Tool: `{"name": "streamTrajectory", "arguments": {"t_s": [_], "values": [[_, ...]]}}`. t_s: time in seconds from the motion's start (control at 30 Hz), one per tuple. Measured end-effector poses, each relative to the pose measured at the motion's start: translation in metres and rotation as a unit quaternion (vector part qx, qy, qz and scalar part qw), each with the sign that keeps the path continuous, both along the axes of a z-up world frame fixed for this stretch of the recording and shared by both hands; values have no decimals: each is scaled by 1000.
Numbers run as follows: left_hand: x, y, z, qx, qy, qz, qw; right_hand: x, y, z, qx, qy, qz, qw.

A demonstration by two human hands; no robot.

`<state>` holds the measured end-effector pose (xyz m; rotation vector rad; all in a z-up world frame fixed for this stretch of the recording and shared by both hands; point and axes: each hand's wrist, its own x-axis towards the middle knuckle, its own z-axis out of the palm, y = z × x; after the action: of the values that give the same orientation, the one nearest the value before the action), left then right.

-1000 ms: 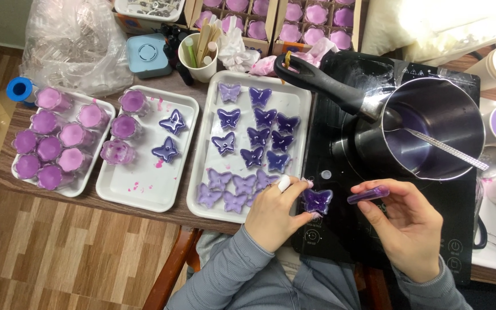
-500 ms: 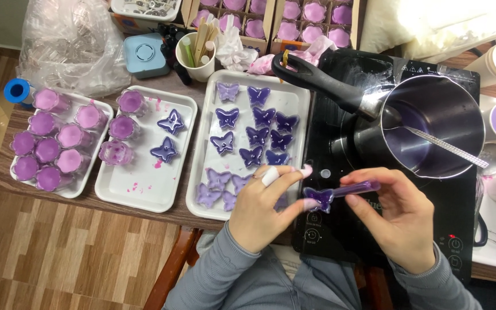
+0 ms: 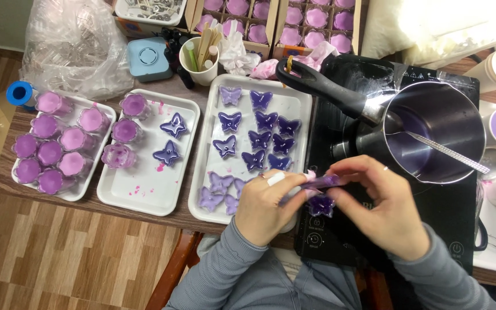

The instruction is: The person dips butterfly-shaped wax candles one at a time into a pot of melted purple wax on an induction cooker, using a spoon to pour wax over them, then places the coated candles on trays. The person also handles wicks and small candle parts, arranging finished candles on the trays.

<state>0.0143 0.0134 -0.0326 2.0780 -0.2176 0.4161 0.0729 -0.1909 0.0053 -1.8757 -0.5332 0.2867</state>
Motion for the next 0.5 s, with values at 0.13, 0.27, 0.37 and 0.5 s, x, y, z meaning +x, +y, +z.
{"name": "streamTrajectory", "arguments": {"t_s": [0.13,0.27,0.37,0.5], "values": [[-1,5,-7,-29,-33,23,999,11,3,3,-198,-112,-14,974],[-3,7,-9,-64,43,39,996,15,9,-15,-304,-275,33,912],[-4,8,-13,-63,38,48,996,20,20,-19,-409,-241,31,879],[-4,10,-11,-70,56,63,994,24,27,-26,-500,-210,24,840]]}}
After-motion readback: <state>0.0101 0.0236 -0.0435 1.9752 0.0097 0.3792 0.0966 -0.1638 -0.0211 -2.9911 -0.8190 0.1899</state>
